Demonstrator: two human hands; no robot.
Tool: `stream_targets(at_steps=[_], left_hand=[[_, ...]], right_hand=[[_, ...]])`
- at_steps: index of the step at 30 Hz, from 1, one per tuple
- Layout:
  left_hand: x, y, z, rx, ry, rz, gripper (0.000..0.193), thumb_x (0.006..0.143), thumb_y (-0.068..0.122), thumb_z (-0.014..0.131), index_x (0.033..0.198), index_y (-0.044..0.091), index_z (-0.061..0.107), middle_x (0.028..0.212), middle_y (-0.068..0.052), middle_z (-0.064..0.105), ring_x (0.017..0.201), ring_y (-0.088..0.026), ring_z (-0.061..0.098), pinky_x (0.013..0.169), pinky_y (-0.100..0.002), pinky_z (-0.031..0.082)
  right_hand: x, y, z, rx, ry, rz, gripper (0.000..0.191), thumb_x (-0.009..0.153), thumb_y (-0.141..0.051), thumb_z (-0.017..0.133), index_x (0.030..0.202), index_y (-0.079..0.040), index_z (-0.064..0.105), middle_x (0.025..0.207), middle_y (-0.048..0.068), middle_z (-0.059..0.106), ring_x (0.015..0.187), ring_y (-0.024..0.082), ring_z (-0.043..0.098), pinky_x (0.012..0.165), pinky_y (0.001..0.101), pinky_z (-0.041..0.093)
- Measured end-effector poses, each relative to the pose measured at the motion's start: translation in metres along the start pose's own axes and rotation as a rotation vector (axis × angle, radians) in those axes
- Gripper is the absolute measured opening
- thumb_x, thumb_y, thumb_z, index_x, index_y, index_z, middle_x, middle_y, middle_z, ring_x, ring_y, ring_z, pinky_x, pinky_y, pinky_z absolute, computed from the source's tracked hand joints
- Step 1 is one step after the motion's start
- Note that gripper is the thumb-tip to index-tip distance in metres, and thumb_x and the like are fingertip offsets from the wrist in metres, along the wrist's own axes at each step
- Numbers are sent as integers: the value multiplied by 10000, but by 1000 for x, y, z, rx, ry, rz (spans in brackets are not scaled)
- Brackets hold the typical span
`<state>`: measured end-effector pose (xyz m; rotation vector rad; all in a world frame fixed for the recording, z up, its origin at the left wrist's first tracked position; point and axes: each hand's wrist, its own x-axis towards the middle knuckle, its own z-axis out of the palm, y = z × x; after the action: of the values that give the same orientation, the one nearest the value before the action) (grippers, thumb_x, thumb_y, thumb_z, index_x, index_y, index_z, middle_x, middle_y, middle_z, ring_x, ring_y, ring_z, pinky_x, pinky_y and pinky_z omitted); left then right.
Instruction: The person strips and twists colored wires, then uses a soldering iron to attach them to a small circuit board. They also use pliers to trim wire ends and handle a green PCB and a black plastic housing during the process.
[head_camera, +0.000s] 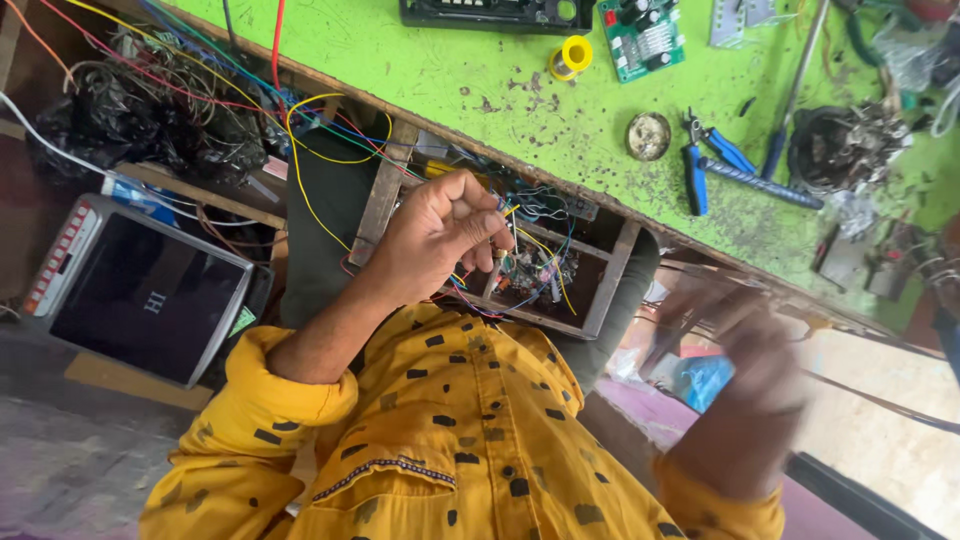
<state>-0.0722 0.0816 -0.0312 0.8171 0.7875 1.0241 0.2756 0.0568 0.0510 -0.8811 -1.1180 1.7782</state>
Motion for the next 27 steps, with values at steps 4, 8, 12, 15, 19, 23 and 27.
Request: stream_targets(at_steps=[4, 8, 12, 15, 19, 23, 27], left_hand=[[-2, 7, -2, -51, -23, 31, 110, 1043, 120, 643, 1017, 27, 590, 883, -73, 731, 656, -67, 620, 600, -214, 509], [-3, 14, 4, 23, -66, 2, 118, 1035, 119, 664, 1058, 9, 627, 872, -56, 709, 672, -60, 605, 617, -217, 515], [-7, 11, 24, 150, -53, -46, 156, 1023, 135, 669, 1089, 5, 617, 851, -41, 711, 726, -47, 647, 616, -210, 526], [-8, 8, 32, 281, -64, -72, 164, 1014, 141, 673, 1076, -1, 623, 843, -38, 734, 713, -48, 660, 595, -214, 542], [-14, 5, 37, 385, -85, -52, 147, 1006, 126, 680, 1069, 0, 637, 847, -26, 742, 762, -50, 721, 612, -216, 571], [-19, 2, 38, 396, -84, -109, 130, 994, 94, 670, 1083, -1, 661, 848, -19, 748, 775, -47, 728, 631, -214, 569], [-22, 0, 37, 450, -117, -110, 111, 984, 74, 687, 1054, -11, 675, 818, -27, 746, 743, -56, 714, 637, -219, 560]], right_hand=[[-61, 74, 56, 422, -675, 379, 344, 999, -327, 658, 1067, -37, 486, 1006, 289, 689, 931, 431, 687, 835, 503, 550], [-88, 99, 75, 756, 3, 377, 392, 992, -318, 683, 1073, 28, 517, 814, 144, 631, 674, 249, 587, 605, 352, 453], [-65, 116, 60, 279, 393, 299, 221, 1032, -169, 645, 1096, 34, 587, 794, 56, 544, 706, 181, 489, 635, 312, 392], [-30, 116, 60, -798, 365, -5, 265, 962, -116, 658, 1186, 8, 590, 924, 111, 559, 832, 250, 534, 750, 335, 435], [5, 83, 82, -1263, 249, -137, 419, 829, -78, 719, 1228, -31, 603, 995, 122, 597, 931, 330, 577, 845, 426, 435], [21, 60, 101, -1291, 207, -93, 460, 811, -100, 740, 1250, -54, 612, 976, 119, 593, 925, 340, 567, 835, 442, 424], [18, 61, 101, -1310, 196, -56, 493, 780, -105, 733, 1257, -61, 617, 977, 116, 590, 922, 345, 561, 832, 446, 416]])
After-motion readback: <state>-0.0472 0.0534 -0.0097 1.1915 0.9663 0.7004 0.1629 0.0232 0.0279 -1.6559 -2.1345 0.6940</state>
